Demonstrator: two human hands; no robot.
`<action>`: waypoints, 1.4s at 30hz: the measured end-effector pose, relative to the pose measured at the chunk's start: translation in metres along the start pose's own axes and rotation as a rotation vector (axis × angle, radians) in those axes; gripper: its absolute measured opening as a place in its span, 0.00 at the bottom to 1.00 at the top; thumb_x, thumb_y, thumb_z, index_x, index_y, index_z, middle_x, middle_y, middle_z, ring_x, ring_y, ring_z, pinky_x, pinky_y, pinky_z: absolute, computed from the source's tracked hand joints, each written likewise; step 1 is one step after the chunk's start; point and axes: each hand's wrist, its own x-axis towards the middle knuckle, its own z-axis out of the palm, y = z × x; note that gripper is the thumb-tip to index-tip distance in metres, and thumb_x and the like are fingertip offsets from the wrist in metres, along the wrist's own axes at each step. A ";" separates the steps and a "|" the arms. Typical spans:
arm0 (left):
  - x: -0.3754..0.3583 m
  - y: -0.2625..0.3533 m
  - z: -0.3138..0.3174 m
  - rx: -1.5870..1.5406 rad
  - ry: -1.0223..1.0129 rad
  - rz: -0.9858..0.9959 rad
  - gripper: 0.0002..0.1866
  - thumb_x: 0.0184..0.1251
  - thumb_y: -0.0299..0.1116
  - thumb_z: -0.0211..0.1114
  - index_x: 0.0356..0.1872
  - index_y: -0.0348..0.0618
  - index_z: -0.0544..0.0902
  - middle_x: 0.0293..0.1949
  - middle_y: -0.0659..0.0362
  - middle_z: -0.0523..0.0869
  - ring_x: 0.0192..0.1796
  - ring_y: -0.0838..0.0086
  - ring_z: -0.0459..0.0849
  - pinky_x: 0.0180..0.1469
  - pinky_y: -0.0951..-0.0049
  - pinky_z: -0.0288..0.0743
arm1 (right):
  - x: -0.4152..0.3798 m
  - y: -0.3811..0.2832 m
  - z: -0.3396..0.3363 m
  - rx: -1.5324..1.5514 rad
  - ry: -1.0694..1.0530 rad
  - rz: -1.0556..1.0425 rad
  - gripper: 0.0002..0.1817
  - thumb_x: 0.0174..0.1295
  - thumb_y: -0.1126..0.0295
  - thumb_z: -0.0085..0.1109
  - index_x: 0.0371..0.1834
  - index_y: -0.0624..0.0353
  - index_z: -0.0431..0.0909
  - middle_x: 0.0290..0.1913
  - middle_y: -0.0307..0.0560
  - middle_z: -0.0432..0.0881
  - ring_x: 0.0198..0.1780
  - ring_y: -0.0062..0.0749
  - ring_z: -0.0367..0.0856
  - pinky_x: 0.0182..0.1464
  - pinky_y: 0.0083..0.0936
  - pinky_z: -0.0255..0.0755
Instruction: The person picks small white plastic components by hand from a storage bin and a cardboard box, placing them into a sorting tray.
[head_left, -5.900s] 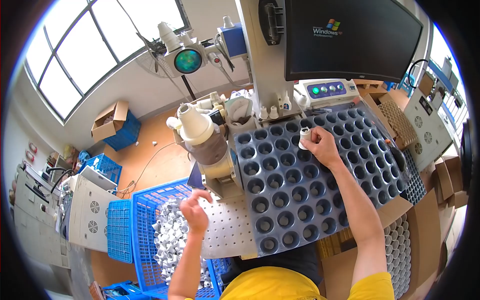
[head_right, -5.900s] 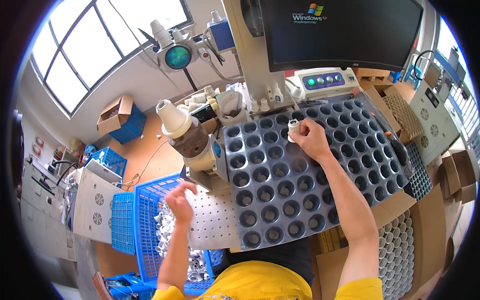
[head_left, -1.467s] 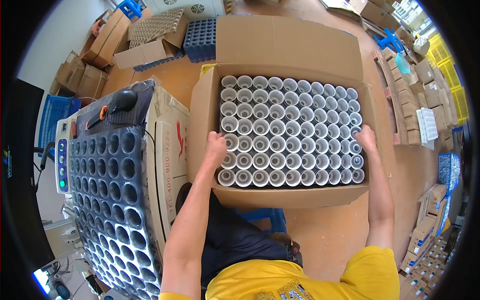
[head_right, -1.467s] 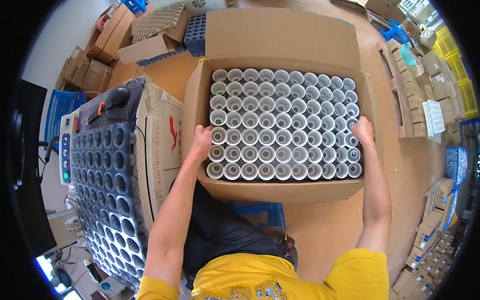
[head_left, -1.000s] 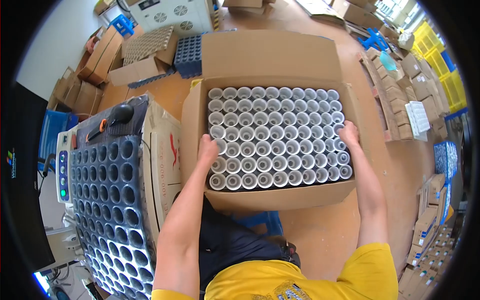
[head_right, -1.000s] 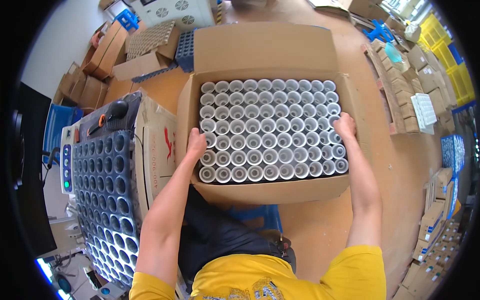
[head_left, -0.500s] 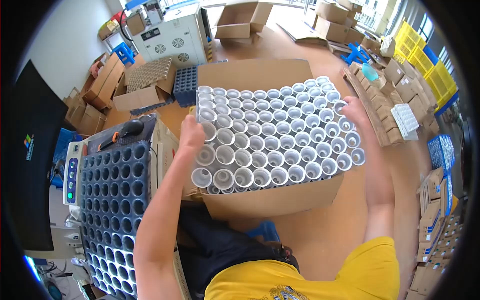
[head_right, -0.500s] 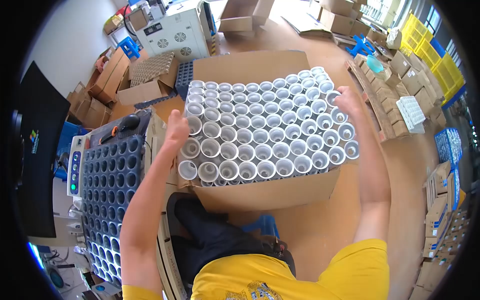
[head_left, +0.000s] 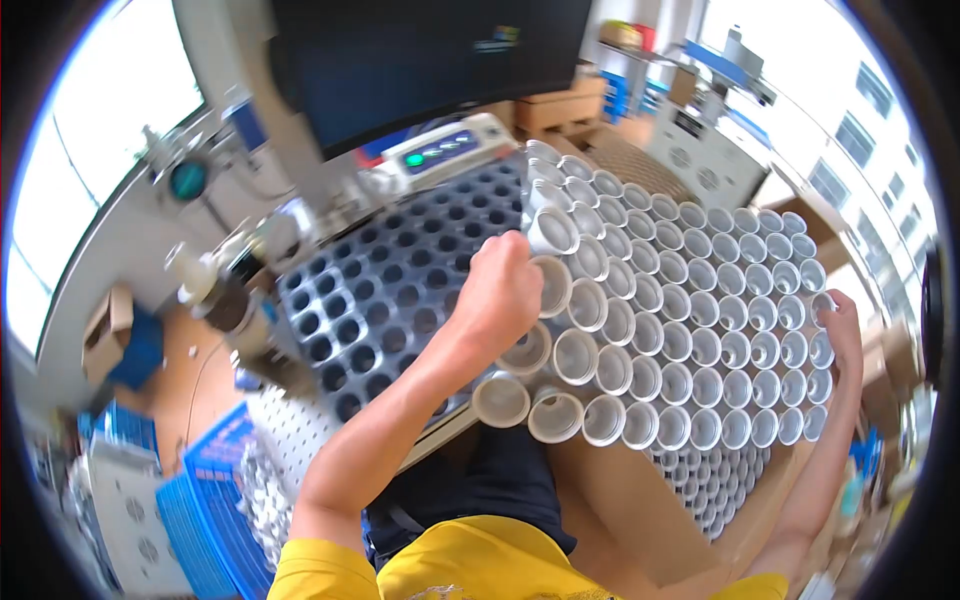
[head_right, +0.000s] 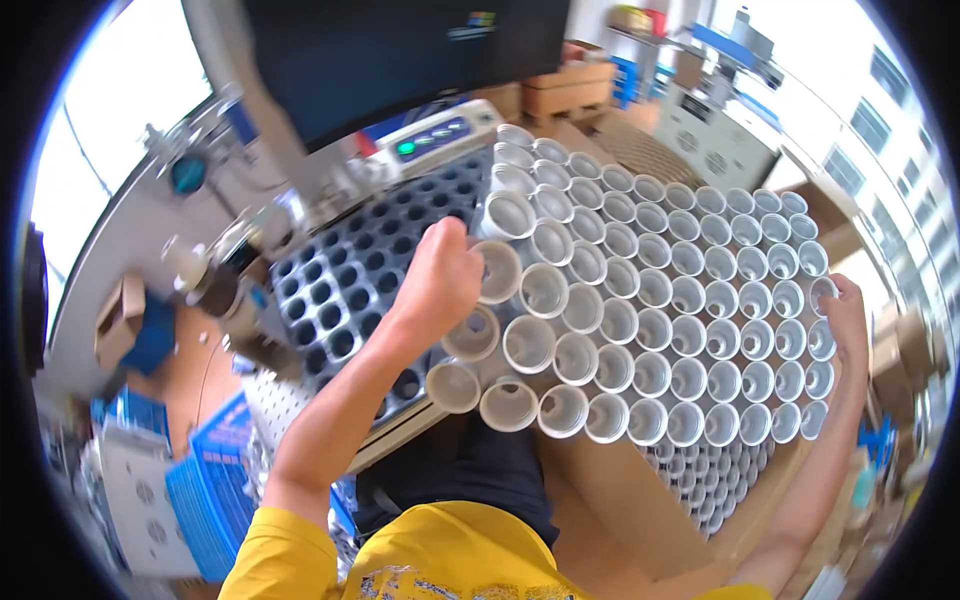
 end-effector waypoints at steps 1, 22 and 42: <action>-0.014 0.001 -0.024 0.037 0.061 -0.040 0.09 0.58 0.24 0.57 0.28 0.27 0.70 0.33 0.33 0.76 0.41 0.37 0.74 0.45 0.50 0.69 | 0.020 -0.025 0.011 0.023 -0.043 -0.078 0.14 0.46 0.81 0.51 0.37 0.65 0.81 0.29 0.38 0.79 0.31 0.19 0.74 0.36 0.19 0.67; -0.183 -0.111 -0.072 0.505 0.495 -0.600 0.06 0.56 0.24 0.57 0.25 0.30 0.73 0.30 0.37 0.79 0.39 0.40 0.77 0.43 0.46 0.69 | 0.172 -0.140 0.331 0.026 -0.674 -0.353 0.07 0.55 0.71 0.57 0.28 0.64 0.81 0.25 0.33 0.75 0.30 0.19 0.70 0.31 0.25 0.65; -0.169 -0.064 -0.053 0.543 -0.068 -0.344 0.08 0.44 0.18 0.61 0.16 0.17 0.76 0.73 0.31 0.53 0.72 0.31 0.53 0.74 0.43 0.48 | 0.097 -0.169 0.360 -0.414 -0.262 -0.717 0.38 0.69 0.37 0.46 0.73 0.51 0.64 0.73 0.61 0.63 0.72 0.51 0.64 0.74 0.39 0.54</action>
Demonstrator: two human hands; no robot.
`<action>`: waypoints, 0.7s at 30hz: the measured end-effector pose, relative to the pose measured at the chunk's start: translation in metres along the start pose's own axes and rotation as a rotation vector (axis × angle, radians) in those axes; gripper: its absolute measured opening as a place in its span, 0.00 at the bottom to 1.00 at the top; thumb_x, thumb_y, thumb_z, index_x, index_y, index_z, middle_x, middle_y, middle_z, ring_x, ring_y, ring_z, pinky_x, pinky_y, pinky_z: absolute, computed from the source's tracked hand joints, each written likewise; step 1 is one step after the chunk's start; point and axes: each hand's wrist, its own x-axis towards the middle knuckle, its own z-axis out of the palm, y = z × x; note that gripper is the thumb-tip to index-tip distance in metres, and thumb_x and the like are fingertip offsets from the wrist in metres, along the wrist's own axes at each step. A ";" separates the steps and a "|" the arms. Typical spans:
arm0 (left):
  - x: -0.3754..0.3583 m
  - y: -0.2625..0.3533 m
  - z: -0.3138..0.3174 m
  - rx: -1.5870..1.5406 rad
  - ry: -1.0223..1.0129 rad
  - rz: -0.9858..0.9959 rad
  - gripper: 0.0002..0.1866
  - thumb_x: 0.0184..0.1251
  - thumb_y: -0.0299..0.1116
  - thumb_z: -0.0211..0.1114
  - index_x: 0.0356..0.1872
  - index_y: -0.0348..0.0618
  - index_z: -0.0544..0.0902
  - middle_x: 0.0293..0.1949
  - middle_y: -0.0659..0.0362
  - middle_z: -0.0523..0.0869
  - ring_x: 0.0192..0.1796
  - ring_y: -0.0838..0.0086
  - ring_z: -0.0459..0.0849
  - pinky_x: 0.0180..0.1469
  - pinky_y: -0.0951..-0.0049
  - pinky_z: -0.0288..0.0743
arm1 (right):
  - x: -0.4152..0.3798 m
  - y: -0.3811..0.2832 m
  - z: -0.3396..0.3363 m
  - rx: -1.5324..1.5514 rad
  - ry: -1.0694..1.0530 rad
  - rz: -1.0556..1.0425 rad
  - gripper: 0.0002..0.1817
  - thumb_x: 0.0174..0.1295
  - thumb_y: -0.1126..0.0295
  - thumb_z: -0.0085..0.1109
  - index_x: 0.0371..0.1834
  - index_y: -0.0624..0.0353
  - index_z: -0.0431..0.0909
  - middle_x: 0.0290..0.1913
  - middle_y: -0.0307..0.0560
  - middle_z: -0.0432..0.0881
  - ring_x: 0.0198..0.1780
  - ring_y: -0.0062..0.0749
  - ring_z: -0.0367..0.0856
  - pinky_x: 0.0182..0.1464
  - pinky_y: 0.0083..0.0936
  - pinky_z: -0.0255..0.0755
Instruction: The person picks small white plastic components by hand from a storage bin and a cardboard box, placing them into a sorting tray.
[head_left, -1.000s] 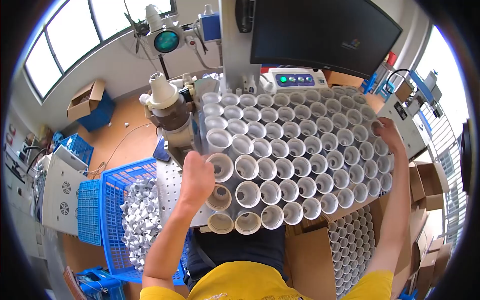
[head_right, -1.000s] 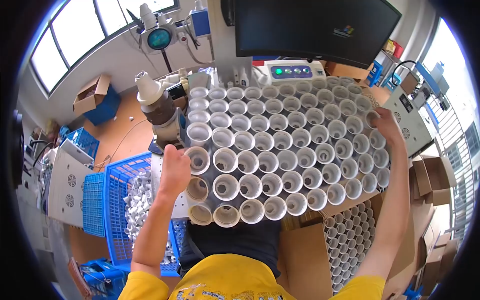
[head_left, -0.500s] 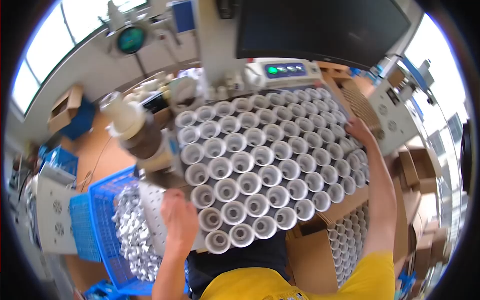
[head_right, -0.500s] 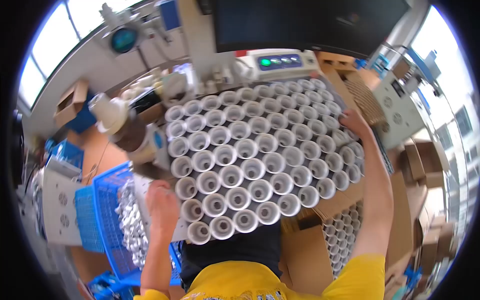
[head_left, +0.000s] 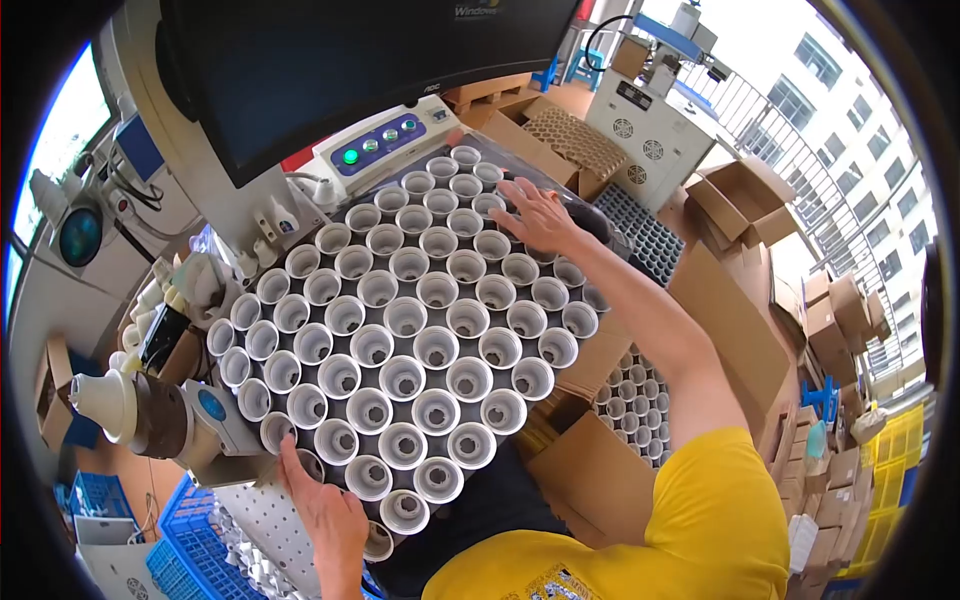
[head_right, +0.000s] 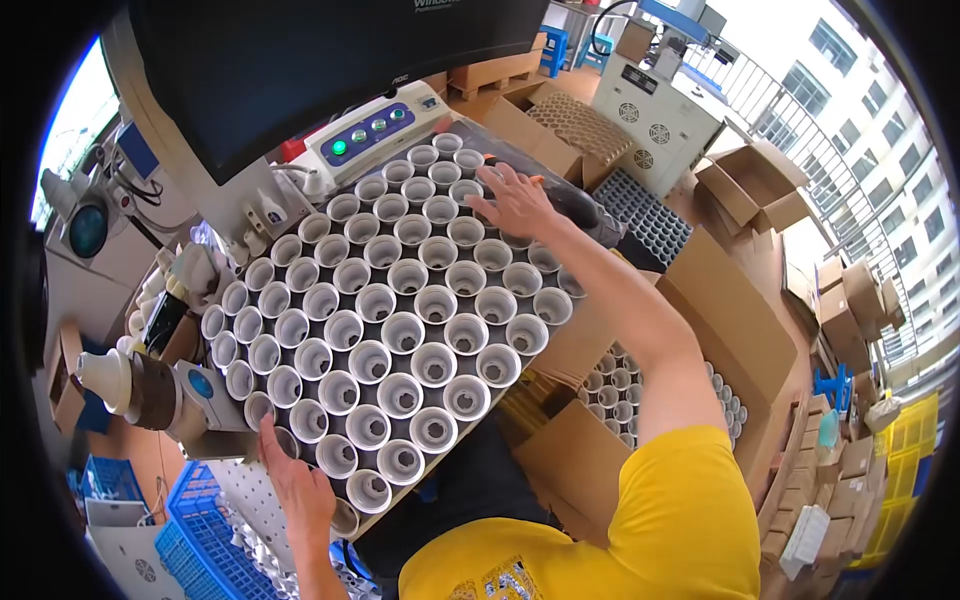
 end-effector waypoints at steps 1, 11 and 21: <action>0.001 -0.002 0.003 0.010 0.020 0.025 0.09 0.44 0.19 0.61 0.16 0.17 0.76 0.72 0.31 0.53 0.72 0.31 0.54 0.74 0.43 0.48 | 0.002 0.003 -0.008 0.113 -0.133 0.027 0.39 0.70 0.36 0.42 0.75 0.51 0.61 0.75 0.61 0.59 0.74 0.55 0.59 0.76 0.40 0.50; 0.002 -0.001 0.002 0.123 -0.005 0.068 0.12 0.46 0.29 0.68 0.25 0.26 0.86 0.69 0.26 0.55 0.70 0.31 0.55 0.74 0.42 0.48 | 0.045 -0.076 0.008 0.019 0.011 -0.079 0.36 0.70 0.41 0.41 0.75 0.50 0.61 0.75 0.60 0.58 0.75 0.53 0.56 0.74 0.53 0.49; -0.005 -0.013 -0.022 -0.088 0.079 0.187 0.09 0.43 0.27 0.68 0.23 0.29 0.86 0.67 0.26 0.59 0.67 0.31 0.61 0.69 0.40 0.56 | 0.072 -0.248 -0.059 0.307 -0.268 -0.432 0.33 0.61 0.49 0.59 0.66 0.55 0.73 0.64 0.59 0.76 0.66 0.50 0.73 0.69 0.39 0.65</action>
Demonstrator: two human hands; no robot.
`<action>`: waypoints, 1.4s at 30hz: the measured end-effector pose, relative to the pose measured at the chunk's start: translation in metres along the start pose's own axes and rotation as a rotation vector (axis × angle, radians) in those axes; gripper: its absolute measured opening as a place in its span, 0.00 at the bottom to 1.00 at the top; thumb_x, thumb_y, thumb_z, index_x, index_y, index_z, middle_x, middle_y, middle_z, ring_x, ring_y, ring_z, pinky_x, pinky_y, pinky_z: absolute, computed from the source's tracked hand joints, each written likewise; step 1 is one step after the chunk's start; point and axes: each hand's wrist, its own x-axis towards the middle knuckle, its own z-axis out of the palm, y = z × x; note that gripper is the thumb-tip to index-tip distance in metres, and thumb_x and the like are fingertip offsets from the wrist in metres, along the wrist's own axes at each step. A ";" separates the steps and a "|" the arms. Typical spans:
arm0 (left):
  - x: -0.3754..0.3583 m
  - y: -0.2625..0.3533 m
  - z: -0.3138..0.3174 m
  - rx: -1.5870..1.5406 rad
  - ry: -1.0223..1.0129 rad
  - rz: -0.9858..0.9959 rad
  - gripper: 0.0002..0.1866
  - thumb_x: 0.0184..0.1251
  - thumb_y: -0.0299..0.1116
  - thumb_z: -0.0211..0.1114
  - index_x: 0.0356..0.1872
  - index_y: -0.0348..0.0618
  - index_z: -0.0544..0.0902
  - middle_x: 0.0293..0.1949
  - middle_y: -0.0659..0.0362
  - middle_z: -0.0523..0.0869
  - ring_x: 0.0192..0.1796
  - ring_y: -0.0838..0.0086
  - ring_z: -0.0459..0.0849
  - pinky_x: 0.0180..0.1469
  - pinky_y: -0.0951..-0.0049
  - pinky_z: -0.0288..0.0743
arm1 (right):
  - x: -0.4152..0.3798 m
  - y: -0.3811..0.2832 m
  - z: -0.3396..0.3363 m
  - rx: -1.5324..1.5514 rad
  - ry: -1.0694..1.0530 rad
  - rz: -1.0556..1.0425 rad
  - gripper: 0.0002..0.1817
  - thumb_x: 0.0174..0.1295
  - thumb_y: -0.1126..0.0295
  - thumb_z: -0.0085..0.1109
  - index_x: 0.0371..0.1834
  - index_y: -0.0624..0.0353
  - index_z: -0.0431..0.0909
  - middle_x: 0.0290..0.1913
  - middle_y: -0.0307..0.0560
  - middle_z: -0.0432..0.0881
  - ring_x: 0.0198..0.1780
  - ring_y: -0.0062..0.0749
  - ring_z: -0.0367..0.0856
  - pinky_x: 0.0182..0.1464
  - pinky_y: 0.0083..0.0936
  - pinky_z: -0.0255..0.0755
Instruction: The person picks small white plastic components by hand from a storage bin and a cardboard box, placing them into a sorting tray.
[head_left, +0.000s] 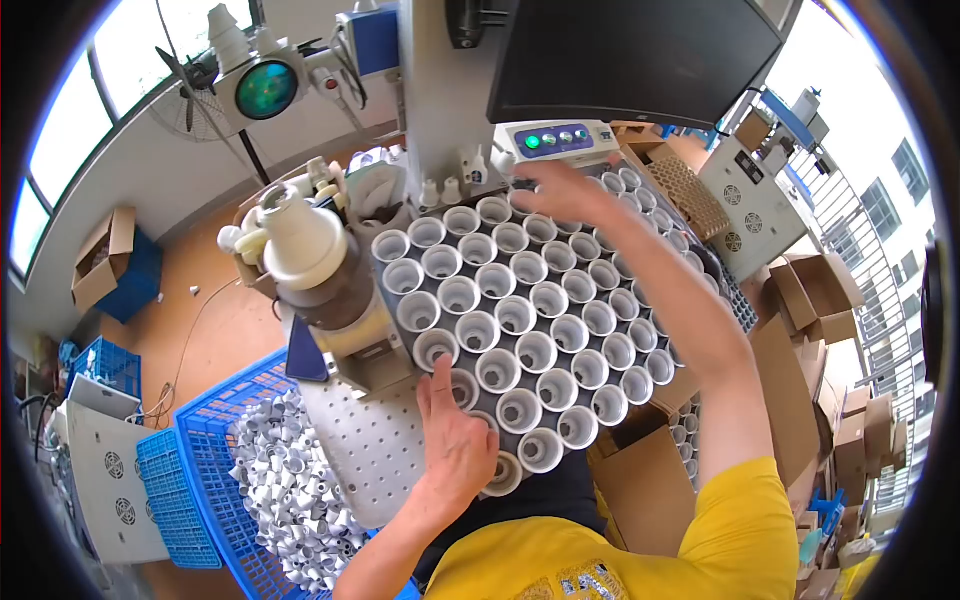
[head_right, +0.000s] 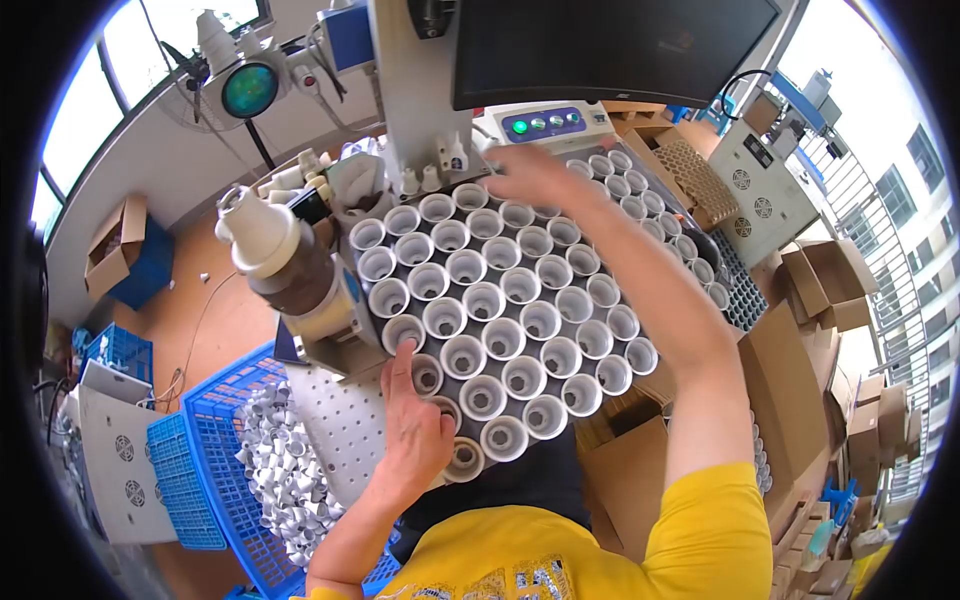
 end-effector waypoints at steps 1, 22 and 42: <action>-0.005 -0.003 -0.008 -0.066 0.042 0.026 0.10 0.43 0.26 0.67 0.27 0.28 0.85 0.67 0.28 0.60 0.66 0.32 0.62 0.68 0.40 0.58 | 0.010 -0.035 0.013 0.079 -0.010 -0.101 0.33 0.60 0.52 0.60 0.66 0.56 0.72 0.61 0.60 0.78 0.63 0.51 0.76 0.67 0.36 0.67; 0.116 -0.075 -0.193 0.206 0.747 -0.019 0.12 0.56 0.33 0.56 0.18 0.55 0.86 0.22 0.61 0.76 0.41 0.66 0.68 0.49 0.68 0.61 | 0.009 -0.200 -0.025 0.950 0.374 -0.373 0.18 0.50 0.66 0.72 0.36 0.61 0.73 0.36 0.48 0.82 0.37 0.22 0.77 0.40 0.23 0.73; -0.371 -0.417 -0.104 0.453 0.661 -1.141 0.18 0.57 0.32 0.50 0.30 0.32 0.88 0.35 0.40 0.87 0.38 0.56 0.86 0.42 0.56 0.76 | -0.072 -0.194 0.003 0.706 0.434 -0.394 0.17 0.59 0.60 0.65 0.33 0.67 0.78 0.28 0.54 0.84 0.34 0.35 0.82 0.38 0.31 0.75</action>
